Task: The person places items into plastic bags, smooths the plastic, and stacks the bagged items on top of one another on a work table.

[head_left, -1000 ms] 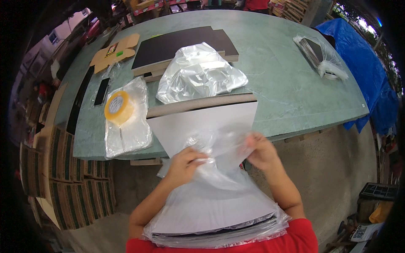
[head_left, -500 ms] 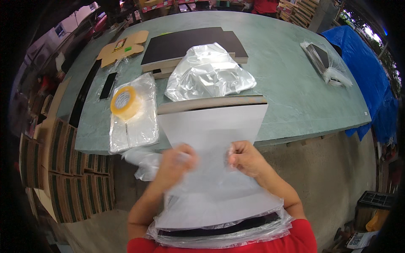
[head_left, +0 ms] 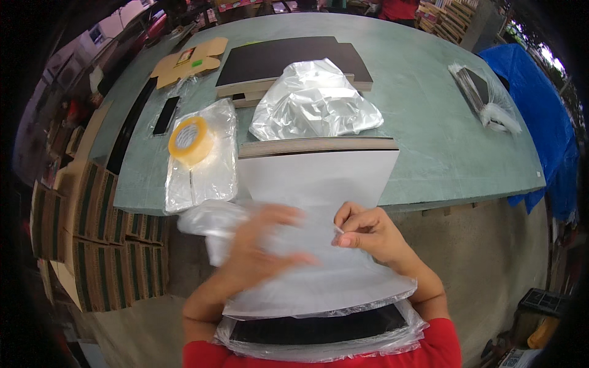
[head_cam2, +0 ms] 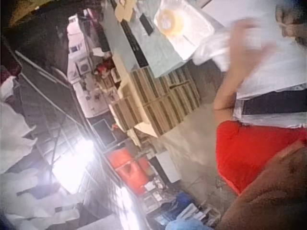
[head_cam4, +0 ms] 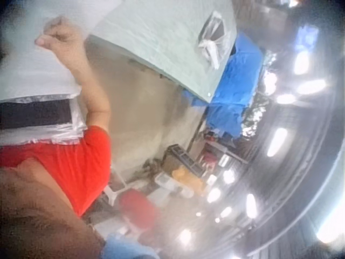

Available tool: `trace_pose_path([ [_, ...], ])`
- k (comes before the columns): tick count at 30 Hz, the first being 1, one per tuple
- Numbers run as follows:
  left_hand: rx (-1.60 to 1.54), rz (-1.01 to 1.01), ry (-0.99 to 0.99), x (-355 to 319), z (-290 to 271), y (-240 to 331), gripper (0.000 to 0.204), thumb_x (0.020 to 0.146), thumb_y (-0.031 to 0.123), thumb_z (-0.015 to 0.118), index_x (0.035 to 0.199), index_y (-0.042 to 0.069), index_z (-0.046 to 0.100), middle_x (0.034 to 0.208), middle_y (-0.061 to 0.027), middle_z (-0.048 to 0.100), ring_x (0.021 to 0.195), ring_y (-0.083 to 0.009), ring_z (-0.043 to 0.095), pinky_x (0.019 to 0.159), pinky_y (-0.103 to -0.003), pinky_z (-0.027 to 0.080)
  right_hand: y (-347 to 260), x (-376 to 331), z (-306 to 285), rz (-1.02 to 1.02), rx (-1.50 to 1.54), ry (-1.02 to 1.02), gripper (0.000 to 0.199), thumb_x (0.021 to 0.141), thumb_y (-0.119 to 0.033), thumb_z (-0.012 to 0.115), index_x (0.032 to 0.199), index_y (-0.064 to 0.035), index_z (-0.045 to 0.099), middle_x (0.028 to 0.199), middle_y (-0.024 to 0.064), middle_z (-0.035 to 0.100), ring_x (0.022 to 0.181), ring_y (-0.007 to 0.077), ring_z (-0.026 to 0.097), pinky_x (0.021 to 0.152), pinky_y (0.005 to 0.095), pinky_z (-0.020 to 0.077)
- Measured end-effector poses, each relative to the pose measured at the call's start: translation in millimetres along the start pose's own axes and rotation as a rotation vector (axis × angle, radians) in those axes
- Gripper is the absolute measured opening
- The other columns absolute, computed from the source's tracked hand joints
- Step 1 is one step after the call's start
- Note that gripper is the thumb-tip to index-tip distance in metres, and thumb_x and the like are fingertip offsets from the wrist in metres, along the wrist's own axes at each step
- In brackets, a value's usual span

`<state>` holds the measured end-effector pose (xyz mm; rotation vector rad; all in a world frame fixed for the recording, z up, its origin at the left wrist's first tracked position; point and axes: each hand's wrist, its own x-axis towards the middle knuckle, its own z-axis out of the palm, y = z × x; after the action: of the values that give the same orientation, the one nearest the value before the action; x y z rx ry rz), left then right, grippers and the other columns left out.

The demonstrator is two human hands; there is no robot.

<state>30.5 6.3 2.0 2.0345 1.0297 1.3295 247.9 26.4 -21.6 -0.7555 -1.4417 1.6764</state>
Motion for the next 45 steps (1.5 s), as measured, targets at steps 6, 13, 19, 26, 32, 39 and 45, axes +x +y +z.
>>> trace_pose_path([
  [6,-0.2,-0.287,-0.389,-1,23,-3,0.019,0.079,0.016,0.057,0.087,0.0,0.05,0.069,-0.0055,0.058,0.067,-0.017,0.057,0.059,-0.028,0.042,-20,11,15,-0.18,-0.279,0.05,0.027,0.073,-0.017,0.064,0.093,-0.0004,0.056,0.094,0.01,0.051,0.086,0.0138,0.047,0.077,0.027,0.0384],
  [13,-0.854,-0.777,-0.023,11,5,-18,0.016,0.08,0.016,0.057,0.079,0.0,0.053,0.063,-0.0037,0.051,0.059,-0.0107,0.05,0.056,-0.023,0.041,7,7,5,0.49,0.169,-0.122,0.025,0.082,-0.024,0.052,0.099,-0.0061,0.057,0.078,0.0051,0.057,0.073,0.0177,0.053,0.07,0.0289,0.0441],
  [19,-0.629,-0.359,-0.62,14,-32,-29,0.019,0.079,0.019,0.057,0.078,0.001,0.052,0.065,-0.0102,0.054,0.059,-0.0201,0.054,0.049,-0.029,0.044,-17,-2,-34,0.085,0.42,-0.043,0.033,0.084,-0.032,0.046,0.085,-0.0002,0.057,0.069,0.009,0.056,0.068,0.0226,0.055,0.067,0.034,0.0451],
  [26,-0.959,-0.123,-0.952,-11,-59,-57,0.007,0.08,0.012,0.048,0.079,0.005,0.049,0.061,-0.0113,0.053,0.058,-0.0278,0.056,0.049,-0.04,0.043,-32,9,-16,0.4,-1.032,-1.042,0.049,0.083,-0.042,0.042,0.075,0.0047,0.054,0.069,0.0181,0.055,0.069,0.0308,0.056,0.066,0.0385,0.0458],
  [32,0.802,0.172,-0.668,-19,-28,-42,0.01,0.068,0.012,0.052,0.076,0.007,0.049,0.062,-0.011,0.055,0.055,-0.0224,0.055,0.045,-0.034,0.04,-64,-7,-24,-0.325,-0.701,-0.754,0.017,0.069,-0.013,0.054,0.077,0.0014,0.052,0.075,0.0154,0.055,0.076,0.0309,0.055,0.07,0.0411,0.0423],
  [39,0.344,0.359,-0.901,-11,-25,30,0.014,0.066,0.012,0.051,0.078,0.006,0.053,0.066,-0.0101,0.056,0.056,-0.0231,0.055,0.046,-0.036,0.042,-23,-7,-50,0.101,-1.759,-0.479,0.013,0.064,-0.008,0.053,0.075,-0.0021,0.056,0.071,0.0101,0.059,0.07,0.029,0.056,0.077,0.0456,0.0396],
  [45,0.879,-0.125,-0.962,-37,-29,-54,0.014,0.069,0.016,0.052,0.067,0.003,0.055,0.062,-0.0127,0.055,0.058,-0.0263,0.055,0.05,-0.037,0.044,-27,-9,-30,0.179,-1.894,-0.693,0.019,0.063,-0.01,0.055,0.081,-0.0056,0.059,0.077,0.0105,0.059,0.076,0.0254,0.057,0.074,0.0465,0.042],
])
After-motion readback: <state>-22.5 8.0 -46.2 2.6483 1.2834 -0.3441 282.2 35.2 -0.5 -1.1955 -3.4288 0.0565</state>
